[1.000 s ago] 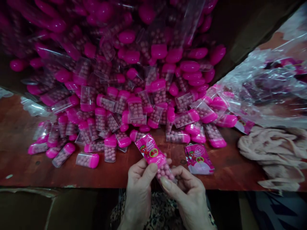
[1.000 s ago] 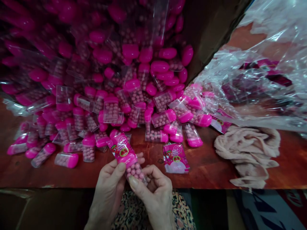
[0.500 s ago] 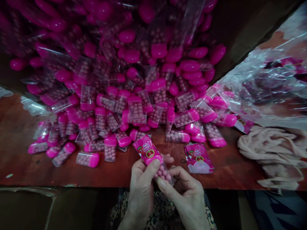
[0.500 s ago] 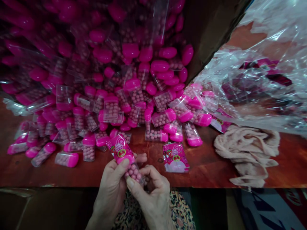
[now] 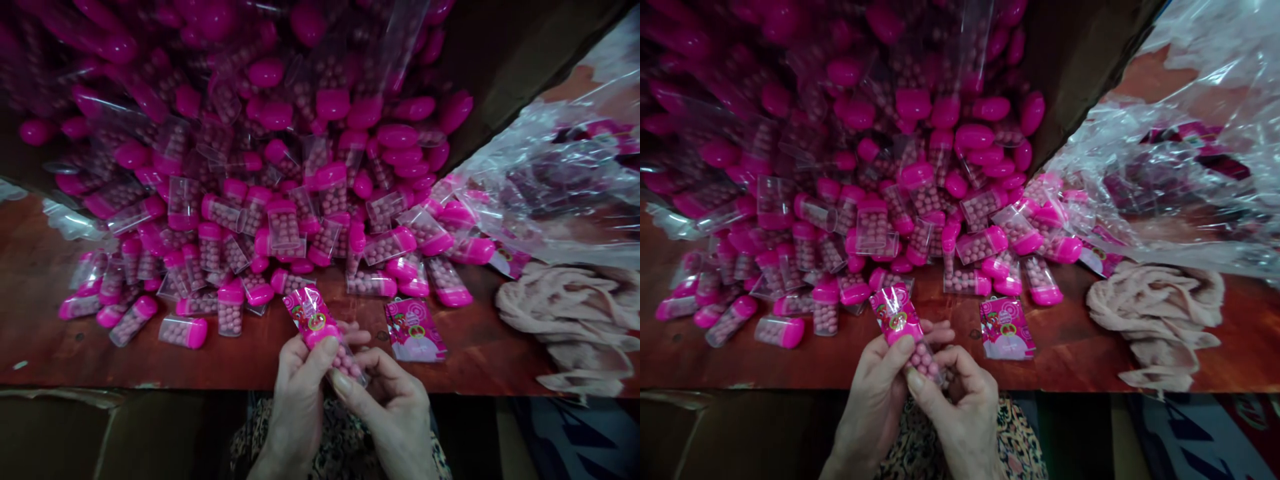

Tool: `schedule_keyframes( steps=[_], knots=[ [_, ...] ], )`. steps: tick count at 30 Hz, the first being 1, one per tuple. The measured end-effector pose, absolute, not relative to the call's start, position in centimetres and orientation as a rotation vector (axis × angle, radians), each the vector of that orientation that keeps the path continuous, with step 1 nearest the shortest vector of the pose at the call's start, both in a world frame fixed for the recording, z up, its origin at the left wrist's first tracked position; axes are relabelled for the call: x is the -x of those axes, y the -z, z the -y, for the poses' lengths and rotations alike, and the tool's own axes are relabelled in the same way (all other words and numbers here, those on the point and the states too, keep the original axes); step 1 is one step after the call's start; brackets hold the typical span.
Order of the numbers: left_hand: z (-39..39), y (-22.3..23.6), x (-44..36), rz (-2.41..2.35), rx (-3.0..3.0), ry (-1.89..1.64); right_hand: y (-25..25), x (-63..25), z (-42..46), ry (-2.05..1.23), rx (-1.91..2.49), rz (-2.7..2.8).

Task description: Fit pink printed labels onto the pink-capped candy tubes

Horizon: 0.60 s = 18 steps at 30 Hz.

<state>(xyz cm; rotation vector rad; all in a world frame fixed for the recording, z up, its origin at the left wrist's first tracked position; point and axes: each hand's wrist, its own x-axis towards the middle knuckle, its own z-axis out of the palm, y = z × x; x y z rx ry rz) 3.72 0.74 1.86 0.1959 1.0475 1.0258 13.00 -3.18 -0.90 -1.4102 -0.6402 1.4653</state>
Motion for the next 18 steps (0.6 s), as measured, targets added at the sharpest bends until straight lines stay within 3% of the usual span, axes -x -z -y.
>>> schedule_keyframes(
  steps=[7,18],
  knots=[
    [0.0,-1.8,-4.5,-1.098,-0.211,-1.000,1.0,-12.9,3.3,-1.286,1.398,0.681],
    [-0.4,-2.2,-2.7,-1.038,-0.341,-1.029,0.6,-12.8,2.6,-1.630,1.154,0.393]
  ],
)
